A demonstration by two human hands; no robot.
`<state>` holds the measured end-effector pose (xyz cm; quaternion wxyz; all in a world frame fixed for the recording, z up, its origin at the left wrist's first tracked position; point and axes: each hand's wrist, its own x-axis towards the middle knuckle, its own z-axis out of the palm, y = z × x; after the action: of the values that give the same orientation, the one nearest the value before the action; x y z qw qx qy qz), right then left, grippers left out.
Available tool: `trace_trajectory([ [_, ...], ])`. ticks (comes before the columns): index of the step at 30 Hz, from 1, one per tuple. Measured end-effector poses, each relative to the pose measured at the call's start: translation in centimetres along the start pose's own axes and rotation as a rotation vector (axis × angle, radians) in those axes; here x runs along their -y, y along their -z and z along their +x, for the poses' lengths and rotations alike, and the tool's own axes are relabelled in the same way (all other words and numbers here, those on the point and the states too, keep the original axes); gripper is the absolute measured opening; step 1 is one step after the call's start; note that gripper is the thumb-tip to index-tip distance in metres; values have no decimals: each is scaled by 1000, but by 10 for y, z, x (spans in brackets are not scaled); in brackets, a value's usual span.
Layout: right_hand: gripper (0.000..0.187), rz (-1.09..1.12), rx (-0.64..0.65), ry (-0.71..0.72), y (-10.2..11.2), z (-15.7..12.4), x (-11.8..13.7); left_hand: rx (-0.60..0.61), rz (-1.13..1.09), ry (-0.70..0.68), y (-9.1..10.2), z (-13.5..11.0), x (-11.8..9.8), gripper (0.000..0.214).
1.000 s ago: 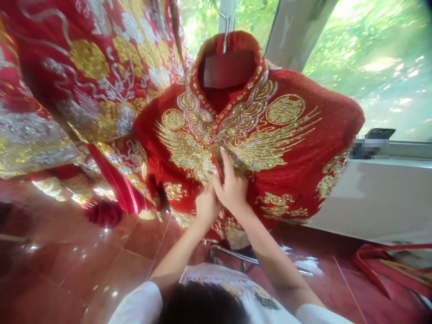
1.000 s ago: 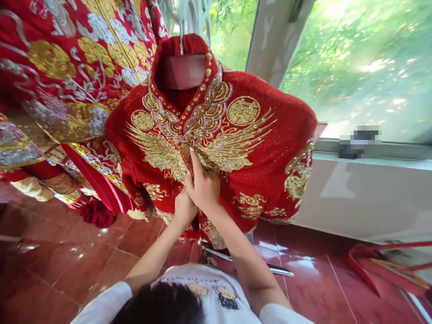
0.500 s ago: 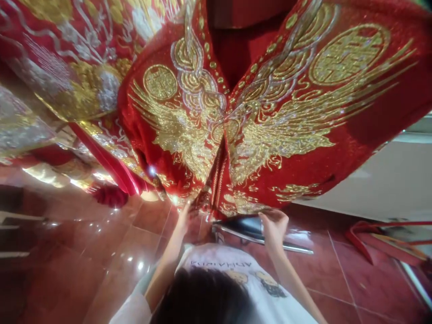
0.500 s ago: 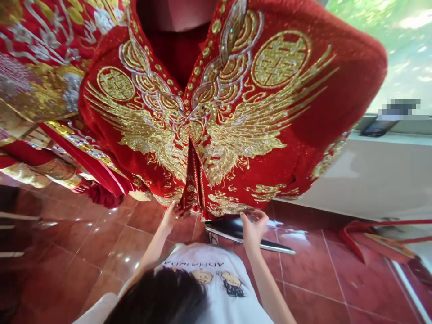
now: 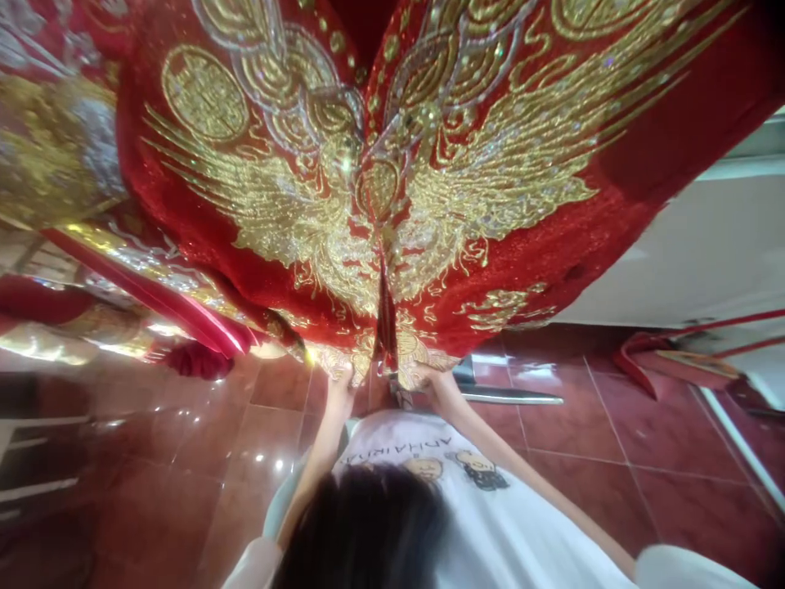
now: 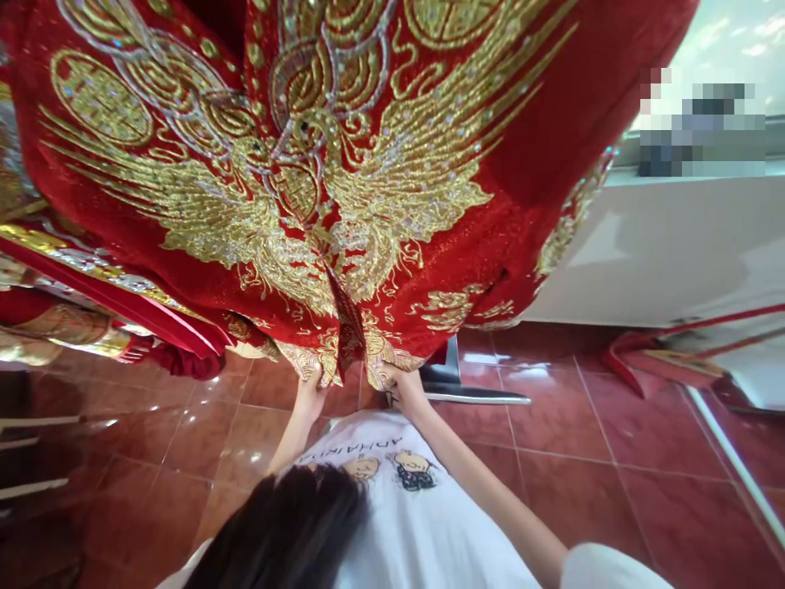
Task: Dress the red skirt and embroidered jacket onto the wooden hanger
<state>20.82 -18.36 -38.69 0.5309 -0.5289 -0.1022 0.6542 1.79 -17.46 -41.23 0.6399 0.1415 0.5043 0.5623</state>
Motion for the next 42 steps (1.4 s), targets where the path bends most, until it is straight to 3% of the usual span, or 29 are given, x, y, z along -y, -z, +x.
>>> trace_trajectory([
  [8,38,50,156,13,-5,-12,6,128,22,51,-36,-27,19,48],
  [23,33,23,288,8,-2,-23,9,224,61,-33,-72,-49,-2,33],
  [27,31,39,292,-8,-3,-24,6,200,79,-65,-77,-52,-2,34],
  [32,31,83,263,-4,-8,-26,4,99,52,-139,-76,-48,5,50],
  [42,48,154,176,-8,-21,-26,6,57,69,-175,-73,-42,11,53],
])
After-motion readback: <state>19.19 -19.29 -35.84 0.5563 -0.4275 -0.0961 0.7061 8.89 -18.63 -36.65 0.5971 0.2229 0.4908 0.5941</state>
